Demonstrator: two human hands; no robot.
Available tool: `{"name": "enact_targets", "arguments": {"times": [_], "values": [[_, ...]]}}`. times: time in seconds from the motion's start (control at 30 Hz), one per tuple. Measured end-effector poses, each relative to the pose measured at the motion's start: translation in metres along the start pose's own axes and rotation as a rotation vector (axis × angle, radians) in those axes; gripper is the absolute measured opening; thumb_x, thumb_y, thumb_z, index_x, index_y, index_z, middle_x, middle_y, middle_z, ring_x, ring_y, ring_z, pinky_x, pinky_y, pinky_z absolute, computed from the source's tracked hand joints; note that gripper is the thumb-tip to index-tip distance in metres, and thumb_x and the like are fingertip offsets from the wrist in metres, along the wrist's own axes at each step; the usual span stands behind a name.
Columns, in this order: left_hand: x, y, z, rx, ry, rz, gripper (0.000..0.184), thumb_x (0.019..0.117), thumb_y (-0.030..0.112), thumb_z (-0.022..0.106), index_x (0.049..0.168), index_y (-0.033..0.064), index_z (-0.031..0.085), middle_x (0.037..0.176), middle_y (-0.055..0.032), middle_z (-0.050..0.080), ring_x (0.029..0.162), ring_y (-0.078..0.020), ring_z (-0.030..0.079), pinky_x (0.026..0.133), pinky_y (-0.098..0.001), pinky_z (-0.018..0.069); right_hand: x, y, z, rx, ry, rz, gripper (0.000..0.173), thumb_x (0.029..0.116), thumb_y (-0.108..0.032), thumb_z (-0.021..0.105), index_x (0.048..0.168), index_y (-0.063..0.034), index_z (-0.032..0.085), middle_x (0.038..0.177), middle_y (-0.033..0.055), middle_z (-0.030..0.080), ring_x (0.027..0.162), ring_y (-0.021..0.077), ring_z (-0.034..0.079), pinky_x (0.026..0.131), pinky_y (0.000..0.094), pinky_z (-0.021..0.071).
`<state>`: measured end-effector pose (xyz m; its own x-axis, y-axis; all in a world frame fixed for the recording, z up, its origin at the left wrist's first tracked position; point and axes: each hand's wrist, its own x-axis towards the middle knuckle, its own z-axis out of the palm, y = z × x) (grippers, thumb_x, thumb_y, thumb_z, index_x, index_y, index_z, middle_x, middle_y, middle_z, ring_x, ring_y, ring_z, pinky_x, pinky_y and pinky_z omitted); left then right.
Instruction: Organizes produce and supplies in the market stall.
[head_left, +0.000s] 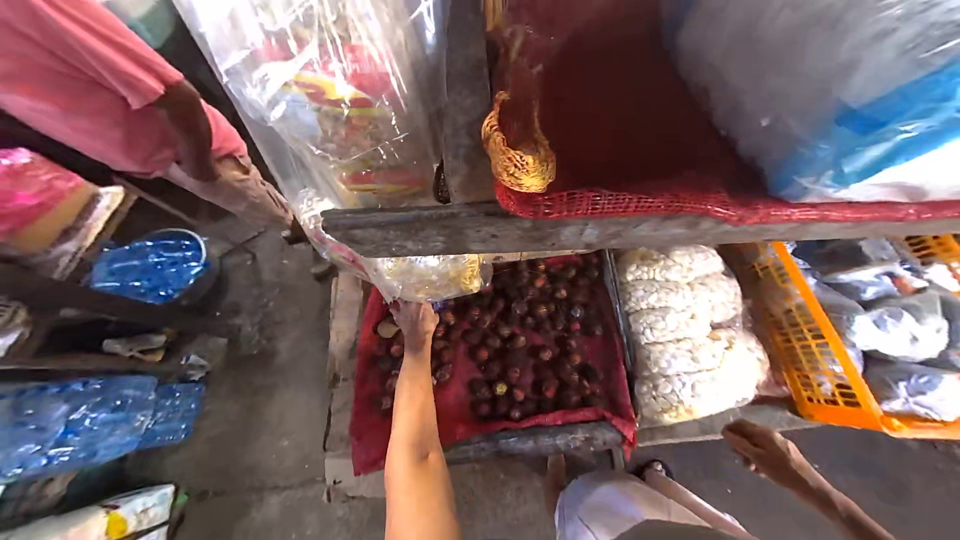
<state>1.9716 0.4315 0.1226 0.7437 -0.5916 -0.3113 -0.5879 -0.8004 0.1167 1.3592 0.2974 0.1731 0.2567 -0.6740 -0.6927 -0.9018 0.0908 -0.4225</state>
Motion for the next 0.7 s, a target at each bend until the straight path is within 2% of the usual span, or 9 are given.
{"name": "enact_targets", "arguments": {"times": [0.07,0.13,0.2,0.3,0.43,0.5,0.57,0.63,0.7], "values": [[-0.019,-0.002,0.019,-0.003,0.122,0.213,0.051,0.0912,0.001,0.063,0.141,0.0098,0.060,0.151,-0.0284,0.047,0.143,-0.0513,0.038,0.114,-0.0734,0.0233,0.003,-0.005,0.015,-0.024,-0.054,-0.089,0.027,0.1057,-0.013,0.055,0.122,0.0071,0.064,0.098,0.0241,0.070,0.080,0.0323,0.069,0.079,0.0505,0.0562],[-0.044,-0.007,0.037,-0.077,0.296,0.508,0.058,0.0805,-0.013,0.066,0.133,0.0106,0.068,0.143,-0.0273,0.055,0.136,-0.0530,0.047,0.112,-0.0742,0.0279,-0.001,-0.018,0.023,-0.074,-0.094,-0.172,0.028,0.1057,-0.012,0.055,0.123,0.0077,0.065,0.104,0.0266,0.070,0.089,0.0374,0.070,0.087,0.0543,0.0545],[-0.076,-0.004,0.042,-0.186,0.376,0.743,0.063,0.0670,-0.012,0.077,0.127,0.0062,0.071,0.137,-0.0278,0.060,0.130,-0.0539,0.052,0.108,-0.0707,0.0374,-0.008,-0.026,0.029,-0.117,-0.079,-0.251,0.027,0.1045,-0.012,0.056,0.120,0.0070,0.067,0.107,0.0271,0.071,0.095,0.0408,0.071,0.092,0.0586,0.0532],[-0.143,0.030,0.017,-0.353,0.397,0.908,0.051,0.0701,0.004,0.083,0.120,0.0033,0.073,0.129,-0.0232,0.066,0.125,-0.0449,0.060,0.102,-0.0588,0.0514,-0.014,-0.034,0.030,-0.113,-0.062,-0.345,0.027,0.1033,-0.013,0.058,0.118,0.0072,0.069,0.108,0.0289,0.071,0.102,0.0450,0.069,0.096,0.0630,0.0501],[-0.221,0.084,-0.078,-0.674,0.295,1.179,0.042,0.0879,0.031,0.077,0.117,0.0015,0.066,0.123,-0.0143,0.070,0.125,-0.0223,0.063,0.108,-0.0360,0.0513,-0.012,-0.044,0.020,-0.102,-0.138,-0.442,0.026,0.1034,-0.013,0.058,0.119,0.0054,0.068,0.111,0.0274,0.071,0.105,0.0441,0.069,0.098,0.0628,0.0499],[-0.249,0.104,-0.145,-0.952,0.116,1.287,0.052,0.0837,0.024,0.084,0.125,0.0020,0.062,0.127,-0.0116,0.068,0.126,-0.0177,0.061,0.111,-0.0329,0.0501,-0.007,-0.050,0.011,-0.128,-0.173,-0.538,0.026,0.1027,-0.012,0.058,0.120,0.0044,0.069,0.111,0.0256,0.071,0.105,0.0419,0.069,0.097,0.0604,0.0505],[-0.271,0.121,-0.215,-1.186,-0.046,1.300,0.066,0.0768,0.022,0.089,0.136,0.0138,0.061,0.134,-0.0032,0.066,0.125,-0.0155,0.062,0.108,-0.0336,0.0523,-0.008,-0.059,-0.004,-0.160,-0.191,-0.621,0.026,0.1020,-0.011,0.058,0.121,0.0035,0.069,0.114,0.0252,0.071,0.105,0.0415,0.069,0.097,0.0595,0.0512],[-0.279,0.135,-0.280,-1.173,0.038,1.333,0.062,0.0825,0.026,0.085,0.139,0.0233,0.060,0.135,0.0045,0.065,0.123,-0.0110,0.062,0.104,-0.0301,0.0536,-0.019,-0.068,-0.024,-0.157,-0.169,-0.661,0.027,0.1024,-0.011,0.058,0.121,0.0046,0.068,0.115,0.0268,0.070,0.105,0.0425,0.069,0.098,0.0588,0.0512],[-0.269,0.151,-0.330,-1.050,0.382,1.269,0.048,0.0858,0.037,0.081,0.130,0.0362,0.062,0.123,0.0187,0.070,0.114,0.0010,0.065,0.096,-0.0225,0.0571,-0.031,-0.064,-0.039,-0.091,-0.085,-0.690,0.026,0.1016,-0.010,0.059,0.121,0.0050,0.069,0.112,0.0266,0.071,0.101,0.0423,0.070,0.095,0.0587,0.0524]]}}
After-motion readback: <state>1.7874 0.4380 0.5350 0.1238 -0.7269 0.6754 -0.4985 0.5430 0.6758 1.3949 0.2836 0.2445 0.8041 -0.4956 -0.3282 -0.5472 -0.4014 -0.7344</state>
